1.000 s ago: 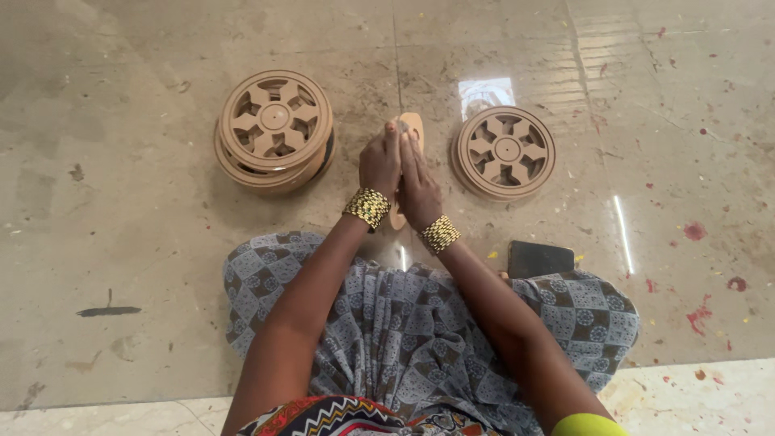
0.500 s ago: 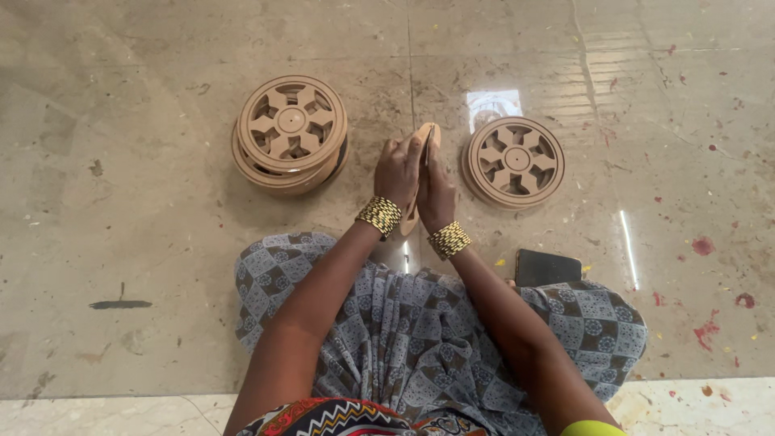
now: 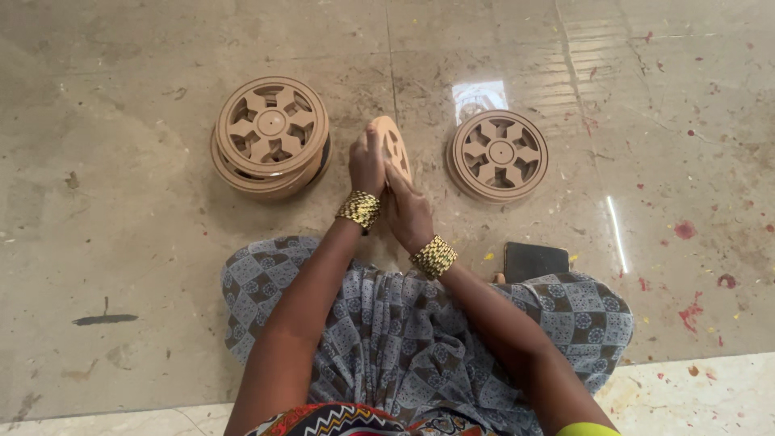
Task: The person sits cross-legged on a tiled floor and sands decorative wooden wheel-shaped pieces with a sanding block, rubbing the faces and edges of one piece at a time and setting worked pieces aside with the others.
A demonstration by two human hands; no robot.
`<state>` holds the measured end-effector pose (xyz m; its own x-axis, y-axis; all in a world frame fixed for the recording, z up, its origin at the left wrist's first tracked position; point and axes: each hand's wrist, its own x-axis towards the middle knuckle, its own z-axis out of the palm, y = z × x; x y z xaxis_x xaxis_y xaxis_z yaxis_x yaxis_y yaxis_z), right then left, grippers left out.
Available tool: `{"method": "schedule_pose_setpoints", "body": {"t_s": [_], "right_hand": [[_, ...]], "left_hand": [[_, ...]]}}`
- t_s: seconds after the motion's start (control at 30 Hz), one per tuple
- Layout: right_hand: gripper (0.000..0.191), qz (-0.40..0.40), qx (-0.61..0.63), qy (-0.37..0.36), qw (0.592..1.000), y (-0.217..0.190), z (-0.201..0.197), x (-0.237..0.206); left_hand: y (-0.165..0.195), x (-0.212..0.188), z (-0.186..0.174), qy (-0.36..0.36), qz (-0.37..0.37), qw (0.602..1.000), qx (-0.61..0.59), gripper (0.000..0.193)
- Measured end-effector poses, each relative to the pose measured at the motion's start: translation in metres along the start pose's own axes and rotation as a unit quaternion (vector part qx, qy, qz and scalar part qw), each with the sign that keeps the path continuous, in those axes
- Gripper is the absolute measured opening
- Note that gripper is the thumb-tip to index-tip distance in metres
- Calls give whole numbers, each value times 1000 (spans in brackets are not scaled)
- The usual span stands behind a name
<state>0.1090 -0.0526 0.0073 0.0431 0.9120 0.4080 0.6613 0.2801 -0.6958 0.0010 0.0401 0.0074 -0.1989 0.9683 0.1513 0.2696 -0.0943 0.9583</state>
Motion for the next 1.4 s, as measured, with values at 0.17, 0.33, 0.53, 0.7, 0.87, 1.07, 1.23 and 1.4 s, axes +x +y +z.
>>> {"method": "schedule_pose_setpoints", "body": {"t_s": [0.17,0.33,0.53,0.7,0.87,1.07,1.23,1.4], "right_hand": [[36,55,99,70,991,3,-43,32],[33,24,27,186,982,26,-83,57],[29,212,211,35,954,25,-63,38],[30,109,174,-13,979,12,-21,6],[45,-78,59,10,995,6,4,-15],[43,250,35,-121,960,3,17,-23],[62,-36,4,10,999,-1,25,-28],[31,193,26,-101,976,-1,26,-22]], "left_hand": [[14,-6,-28,-95,-32,995,13,64],[42,-16,-28,-200,160,924,284,57],[38,-41,6,-68,229,933,269,47],[13,-24,11,-73,15,981,-177,86],[4,-20,-12,-69,-85,991,-81,77],[8,-7,-24,-116,-36,992,-34,73],[9,4,-33,-150,-96,984,-1,84],[4,2,-35,-186,-75,975,99,89]]}}
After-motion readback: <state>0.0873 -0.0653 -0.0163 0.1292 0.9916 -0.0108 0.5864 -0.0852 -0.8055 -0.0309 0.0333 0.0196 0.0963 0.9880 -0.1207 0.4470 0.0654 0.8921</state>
